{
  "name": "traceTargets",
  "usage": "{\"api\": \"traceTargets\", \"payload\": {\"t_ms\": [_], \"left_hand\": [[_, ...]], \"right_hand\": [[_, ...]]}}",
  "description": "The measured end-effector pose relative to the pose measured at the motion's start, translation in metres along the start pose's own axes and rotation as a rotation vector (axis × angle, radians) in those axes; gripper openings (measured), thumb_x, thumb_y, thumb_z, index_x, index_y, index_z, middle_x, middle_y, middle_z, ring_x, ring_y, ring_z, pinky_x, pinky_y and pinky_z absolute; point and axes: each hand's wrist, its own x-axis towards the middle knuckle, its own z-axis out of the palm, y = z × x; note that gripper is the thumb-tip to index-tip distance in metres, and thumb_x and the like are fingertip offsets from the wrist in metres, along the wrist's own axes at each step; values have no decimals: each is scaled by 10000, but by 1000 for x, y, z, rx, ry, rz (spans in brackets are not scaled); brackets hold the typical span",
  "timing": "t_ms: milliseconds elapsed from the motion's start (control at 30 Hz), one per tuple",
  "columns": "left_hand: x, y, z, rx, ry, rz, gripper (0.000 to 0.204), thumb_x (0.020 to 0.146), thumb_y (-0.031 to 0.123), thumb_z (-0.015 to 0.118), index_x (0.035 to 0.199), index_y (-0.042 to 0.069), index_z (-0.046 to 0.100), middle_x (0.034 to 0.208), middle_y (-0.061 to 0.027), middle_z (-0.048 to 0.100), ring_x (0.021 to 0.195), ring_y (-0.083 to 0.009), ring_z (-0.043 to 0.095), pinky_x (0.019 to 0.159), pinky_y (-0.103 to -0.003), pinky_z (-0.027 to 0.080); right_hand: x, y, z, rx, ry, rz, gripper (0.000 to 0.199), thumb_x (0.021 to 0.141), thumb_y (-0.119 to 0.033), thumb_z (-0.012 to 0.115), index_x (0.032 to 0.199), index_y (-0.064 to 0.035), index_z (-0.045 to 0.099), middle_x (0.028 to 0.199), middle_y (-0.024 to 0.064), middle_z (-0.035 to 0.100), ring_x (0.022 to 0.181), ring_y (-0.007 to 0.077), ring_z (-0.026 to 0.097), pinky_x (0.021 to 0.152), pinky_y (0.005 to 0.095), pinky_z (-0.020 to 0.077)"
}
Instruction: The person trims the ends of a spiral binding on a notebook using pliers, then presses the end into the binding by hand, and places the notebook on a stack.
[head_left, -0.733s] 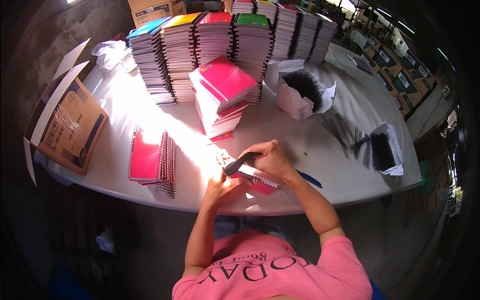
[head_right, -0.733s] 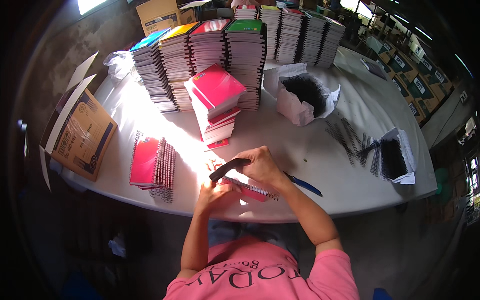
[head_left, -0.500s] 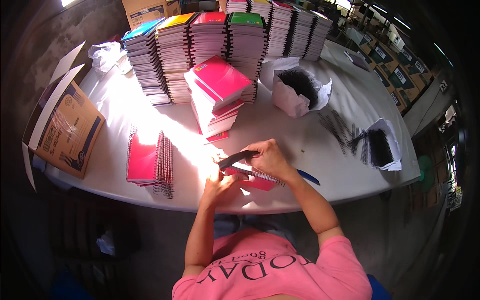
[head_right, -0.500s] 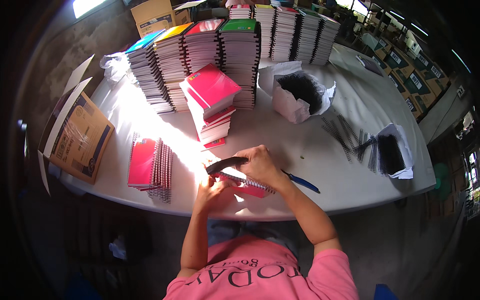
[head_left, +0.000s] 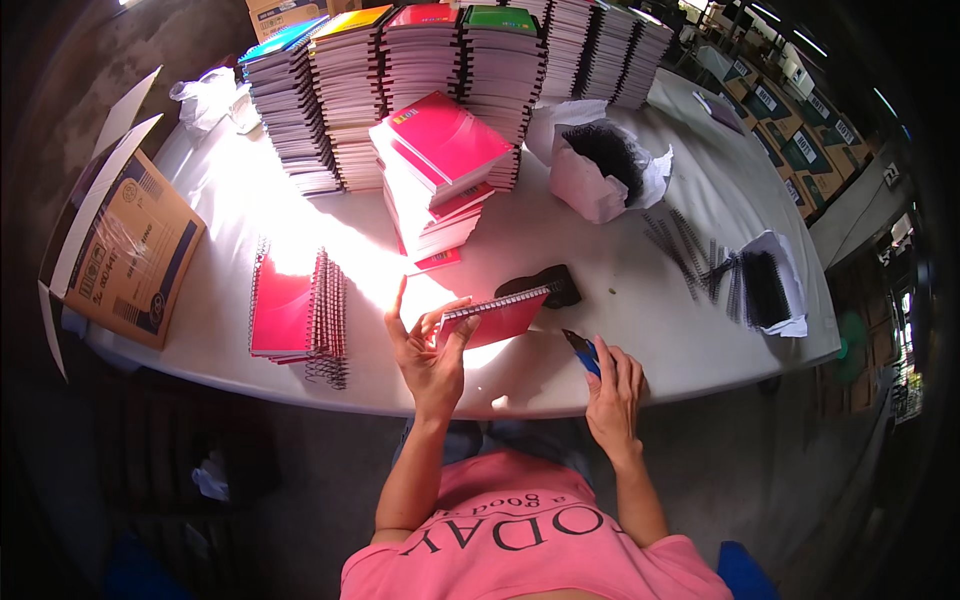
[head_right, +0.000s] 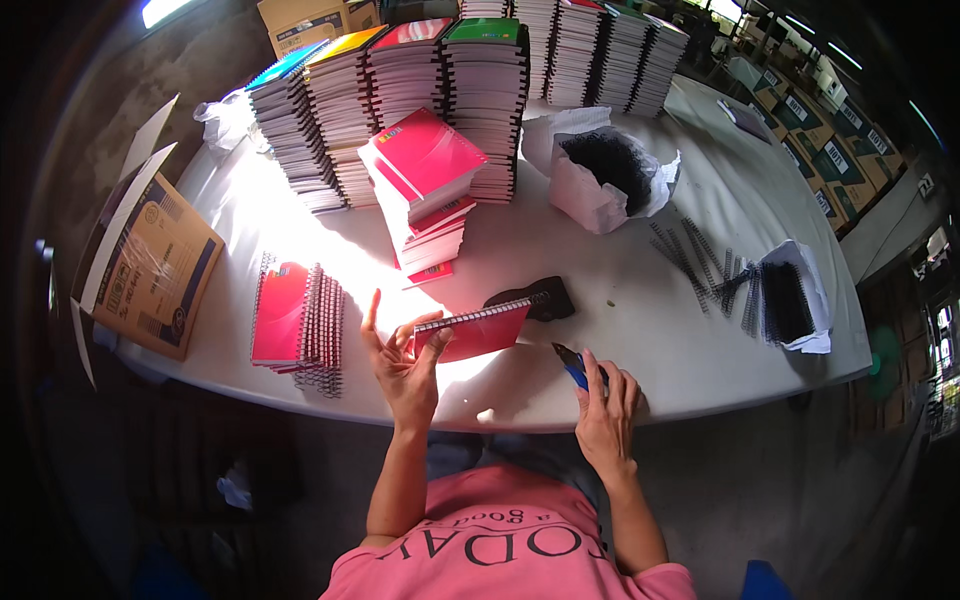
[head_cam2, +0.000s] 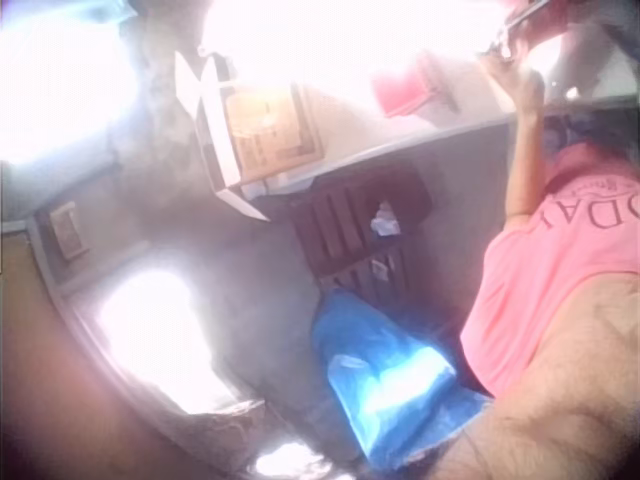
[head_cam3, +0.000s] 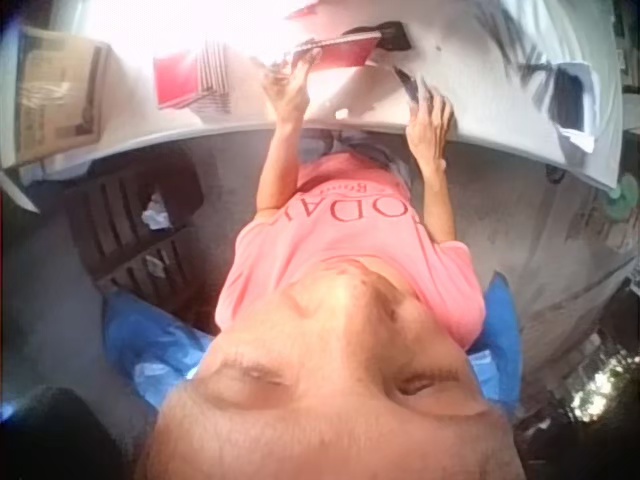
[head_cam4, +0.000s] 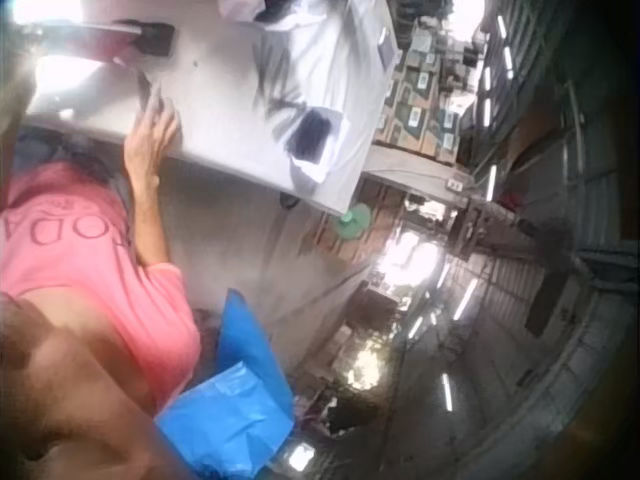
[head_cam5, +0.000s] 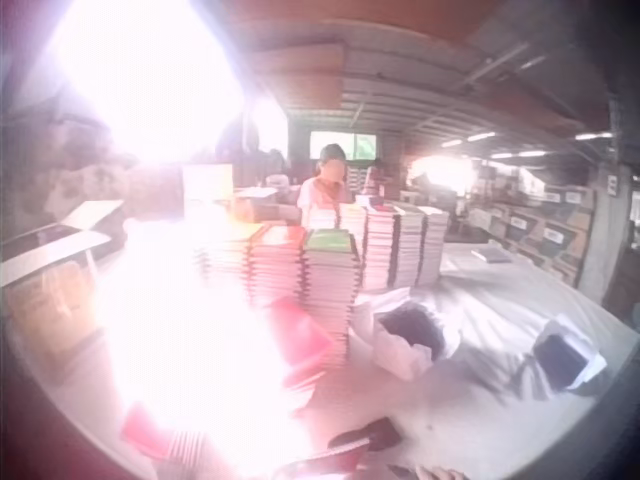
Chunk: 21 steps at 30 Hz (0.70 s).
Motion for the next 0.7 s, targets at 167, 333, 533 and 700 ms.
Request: {"api": "traceTargets", "payload": {"t_ms": [167,333,533,700], "left_hand": [[-6,6,4,147,-17,126,869,819,-86,632,1476,114,100,961,-164,669,894,-154,632,747,-232,507],[-10,15,4,330,-35,358,859,787,-76,649,1450,5,108,967,-134,689,846,-146,607,747,-244,499],[-10,18,6,441,-11,491,826,765,-79,653,1421,-45,152,960,-117,698,802,-141,577,718,-252,522],[-10,16,9,429,10,545,813,757,-94,655,1410,-51,174,948,-121,698,803,-147,587,705,-249,531]], "right_hand": [[29,-61,-44,613,67,-84,416,898,-213,561,1307,-152,520,1134,139,496,1011,285,492,914,400,364],[52,-98,-60,346,121,-282,368,848,-279,634,1209,-207,623,1131,110,502,1042,272,491,930,414,338],[48,-98,-57,412,23,-244,379,844,-269,638,1218,-209,616,1134,108,506,1038,277,495,941,429,331],[47,-96,-57,520,32,-235,362,851,-257,634,1209,-200,619,1109,116,520,999,281,515,899,400,372]]}}
